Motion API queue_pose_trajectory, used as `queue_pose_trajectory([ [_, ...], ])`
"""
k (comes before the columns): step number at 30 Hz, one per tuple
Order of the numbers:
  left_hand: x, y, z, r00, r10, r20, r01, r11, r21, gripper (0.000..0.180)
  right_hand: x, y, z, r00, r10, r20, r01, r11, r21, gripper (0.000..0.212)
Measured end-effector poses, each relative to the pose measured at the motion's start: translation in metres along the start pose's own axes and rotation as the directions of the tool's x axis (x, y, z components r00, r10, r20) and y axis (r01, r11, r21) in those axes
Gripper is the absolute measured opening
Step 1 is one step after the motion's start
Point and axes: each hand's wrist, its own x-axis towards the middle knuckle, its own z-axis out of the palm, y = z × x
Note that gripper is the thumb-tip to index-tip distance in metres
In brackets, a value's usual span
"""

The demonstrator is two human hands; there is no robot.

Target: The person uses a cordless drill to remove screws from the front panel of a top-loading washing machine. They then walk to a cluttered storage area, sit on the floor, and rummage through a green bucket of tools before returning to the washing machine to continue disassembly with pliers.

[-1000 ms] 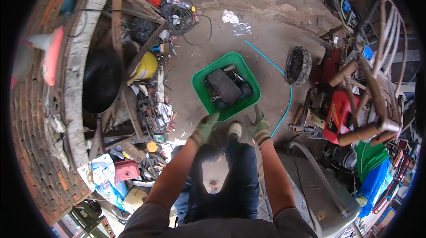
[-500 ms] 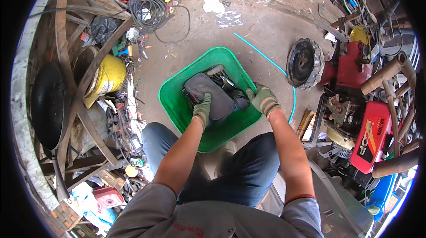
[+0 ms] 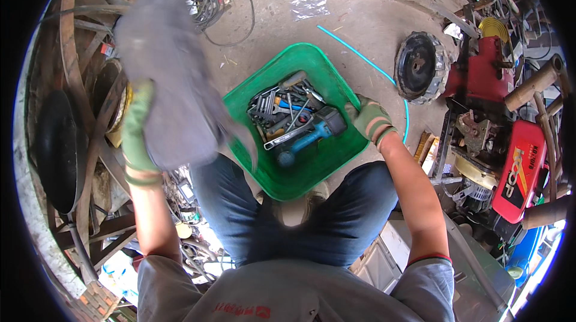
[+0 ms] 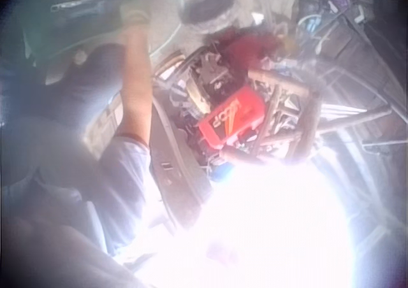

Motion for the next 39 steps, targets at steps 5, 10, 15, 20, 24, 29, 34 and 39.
queue_pose_trajectory([
  [5, 0.084, 0.000, -0.137, 0.980, 0.033, -0.196, 0.009, 0.978, 0.209, 0.046, 0.001, -0.011, -0.001, 0.999, 0.042, 0.006, -0.042, 0.998, -0.049, 0.037],
  [10, 0.161, -0.121, -0.318, 0.965, -0.022, -0.261, 0.176, 0.793, 0.583, 0.038, 0.003, -0.022, 0.000, 0.998, 0.059, 0.015, -0.058, 0.997, -0.045, 0.033],
  [15, 0.183, -0.246, -0.309, 0.945, -0.279, -0.171, 0.323, 0.878, 0.353, 0.053, -0.012, -0.011, -0.009, 0.986, 0.163, -0.019, -0.164, 0.979, -0.122, 0.033],
  [20, 0.200, -0.283, -0.430, 0.896, 0.053, -0.440, 0.428, 0.149, 0.891, 0.070, 0.022, -0.026, 0.015, 0.997, 0.063, 0.036, -0.061, 0.997, -0.054, 0.036],
  [24, 0.189, -0.178, -0.195, 0.915, 0.287, -0.284, 0.011, 0.686, 0.727, 0.057, -0.003, -0.013, 0.014, 0.795, -0.481, -0.370, 0.108, 0.712, -0.694, 0.044],
  [29, 0.122, -0.113, -0.048, 0.958, 0.115, 0.262, -0.278, 0.165, 0.946, 0.063, 0.031, -0.127, 0.070, 0.954, -0.246, 0.170, 0.288, 0.909, -0.302, 0.041],
  [34, 0.119, -0.131, -0.043, 0.967, 0.206, 0.147, -0.151, 0.004, 0.989, 0.058, 0.129, -0.069, 0.187, 0.899, 0.096, 0.426, 0.100, 0.905, -0.414, 0.049],
  [39, 0.121, -0.137, -0.032, 0.969, 0.198, 0.149, -0.159, 0.036, 0.987, 0.060, 0.162, -0.025, 0.235, 0.864, 0.253, 0.436, -0.110, 0.938, -0.328, 0.078],
])
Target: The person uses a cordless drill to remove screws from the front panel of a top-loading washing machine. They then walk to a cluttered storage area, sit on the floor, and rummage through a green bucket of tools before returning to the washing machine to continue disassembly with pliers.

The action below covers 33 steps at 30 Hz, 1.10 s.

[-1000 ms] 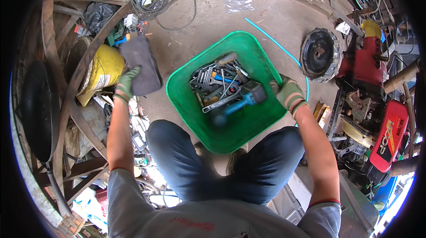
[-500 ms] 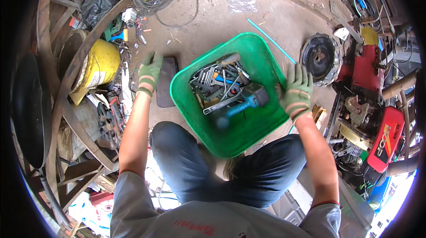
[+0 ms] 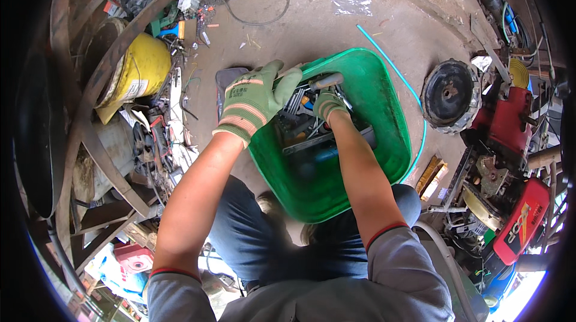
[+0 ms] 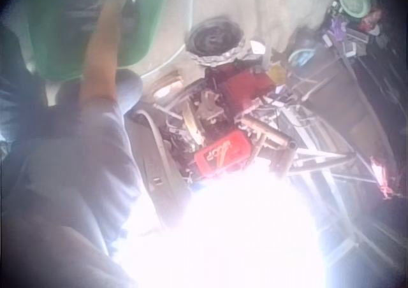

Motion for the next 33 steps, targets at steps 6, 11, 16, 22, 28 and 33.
queue_pose_trajectory([
  [6, -0.002, -0.006, -0.009, 1.000, -0.002, 0.000, 0.002, 1.000, 0.029, 0.058, -0.015, -0.024, -0.032, 0.998, 0.020, 0.052, -0.021, 1.000, 0.019, 0.062],
  [11, 0.003, -0.004, -0.003, 0.999, 0.041, -0.007, -0.041, 0.998, 0.046, 0.057, -0.034, 0.004, 0.011, 0.890, -0.252, -0.381, 0.176, 0.958, -0.225, 0.033],
  [16, 0.003, -0.009, -0.002, 0.999, 0.044, 0.005, -0.044, 0.994, 0.100, 0.056, -0.089, 0.003, -0.084, 0.890, -0.415, -0.190, 0.412, 0.909, -0.061, 0.028],
  [22, -0.006, -0.014, -0.004, 0.871, 0.397, -0.291, -0.391, 0.917, 0.079, 0.061, -0.198, -0.003, -0.158, 0.864, -0.387, -0.321, 0.499, 0.744, 0.445, 0.025],
  [28, -0.009, -0.011, -0.006, 0.831, 0.492, -0.260, -0.506, 0.862, 0.014, 0.049, -0.240, -0.026, -0.200, 0.839, -0.225, -0.495, 0.518, 0.608, 0.602, 0.024],
  [33, -0.009, -0.013, -0.009, 0.821, 0.497, -0.281, -0.548, 0.824, -0.145, 0.046, -0.261, -0.052, -0.226, 0.884, -0.224, -0.409, 0.443, 0.679, 0.586, 0.030],
])
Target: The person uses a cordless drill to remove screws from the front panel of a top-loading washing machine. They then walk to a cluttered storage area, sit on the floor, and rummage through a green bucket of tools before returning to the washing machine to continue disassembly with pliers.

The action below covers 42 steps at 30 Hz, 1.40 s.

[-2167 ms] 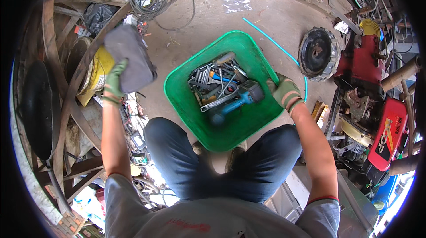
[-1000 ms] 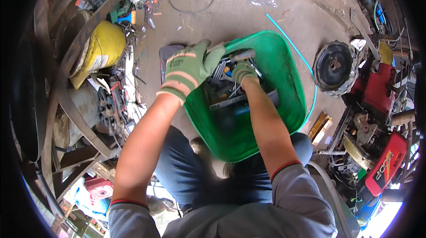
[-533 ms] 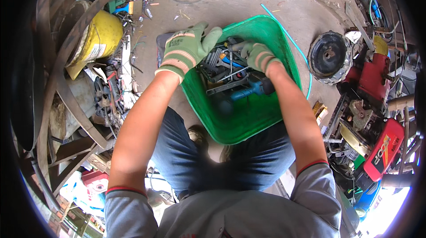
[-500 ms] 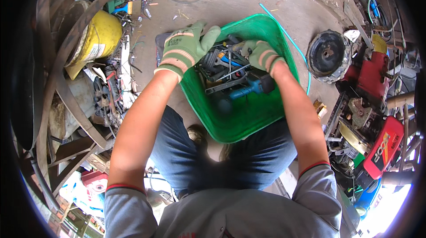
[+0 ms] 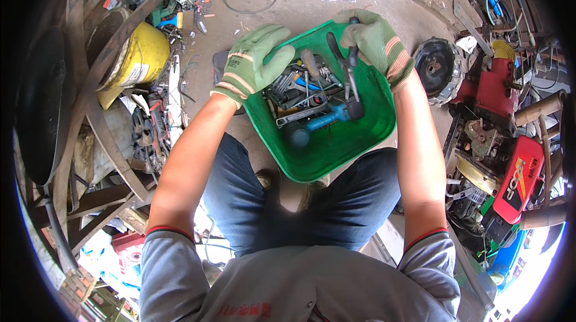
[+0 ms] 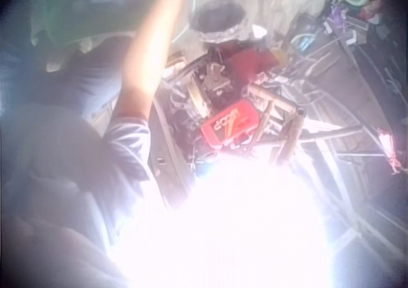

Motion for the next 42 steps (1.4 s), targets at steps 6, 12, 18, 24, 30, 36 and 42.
queue_pose_trajectory([
  [6, 0.002, 0.022, -0.004, 0.949, -0.199, 0.245, 0.295, 0.836, -0.463, 0.068, 0.001, -0.002, 0.041, 0.962, -0.231, 0.144, 0.112, 0.817, 0.566, 0.029],
  [12, -0.003, 0.018, 0.014, 0.899, -0.428, 0.090, 0.423, 0.800, -0.426, 0.045, 0.007, 0.019, 0.053, 0.884, -0.460, 0.078, 0.298, 0.687, 0.663, 0.032],
  [18, -0.001, 0.025, 0.012, 0.872, -0.482, 0.088, 0.434, 0.678, -0.593, 0.026, -0.001, 0.099, 0.056, 0.781, 0.235, 0.579, 0.352, 0.600, -0.719, 0.046],
  [24, 0.002, 0.022, 0.013, 0.863, -0.491, 0.119, 0.444, 0.626, -0.641, 0.029, -0.032, 0.205, 0.117, 0.749, 0.058, 0.660, 0.641, 0.184, -0.745, 0.033],
  [30, 0.002, 0.004, 0.001, 0.879, -0.460, 0.127, 0.407, 0.584, -0.702, 0.038, -0.020, 0.133, 0.088, 0.717, 0.316, 0.621, 0.574, 0.238, -0.783, 0.037],
  [36, 0.003, -0.007, -0.007, 0.719, -0.679, 0.145, 0.487, 0.345, -0.802, 0.042, -0.078, 0.071, -0.002, 0.823, -0.339, 0.456, 0.559, 0.623, -0.547, 0.048],
  [42, -0.001, -0.008, -0.008, 0.746, -0.654, 0.125, 0.460, 0.371, -0.807, 0.043, -0.128, 0.084, -0.104, 0.918, -0.152, -0.366, 0.128, 0.988, -0.090, 0.019],
])
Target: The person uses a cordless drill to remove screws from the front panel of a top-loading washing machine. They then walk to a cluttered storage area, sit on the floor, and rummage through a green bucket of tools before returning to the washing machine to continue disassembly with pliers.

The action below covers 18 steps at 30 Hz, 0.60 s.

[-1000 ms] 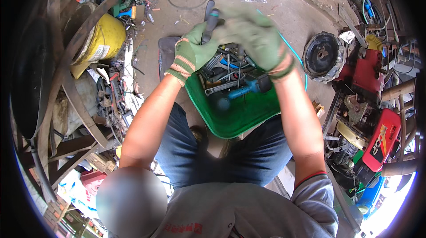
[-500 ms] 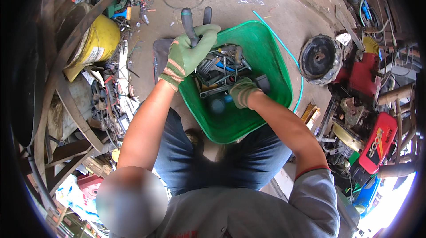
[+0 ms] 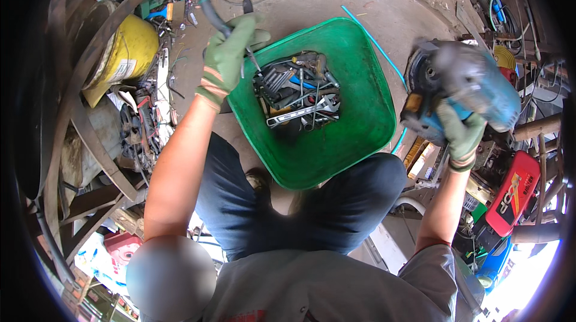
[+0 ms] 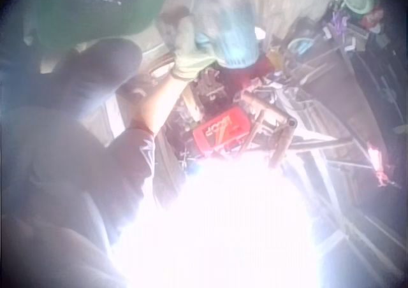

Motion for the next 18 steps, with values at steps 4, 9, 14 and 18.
queue_pose_trajectory([
  [4, 0.002, 0.004, 0.002, 1.000, -0.023, 0.006, 0.023, 0.998, -0.050, 0.044, 0.030, 0.130, -0.065, 0.908, -0.364, 0.206, 0.418, 0.815, -0.401, 0.023],
  [9, 0.005, 0.002, 0.014, 0.999, -0.034, 0.030, 0.031, 0.994, 0.101, 0.043, 0.052, 0.342, 0.018, 0.955, 0.273, -0.116, -0.235, 0.934, 0.268, 0.030],
  [14, -0.004, -0.001, 0.011, 0.999, 0.041, 0.006, -0.041, 0.970, 0.241, 0.043, 0.043, 0.352, 0.121, 0.861, 0.058, -0.505, 0.042, 0.982, 0.185, 0.051],
  [18, -0.003, 0.004, 0.006, 0.998, 0.057, 0.036, -0.063, 0.972, 0.228, 0.043, 0.046, 0.357, 0.135, 0.848, 0.070, -0.526, -0.049, 0.997, 0.053, 0.044],
])
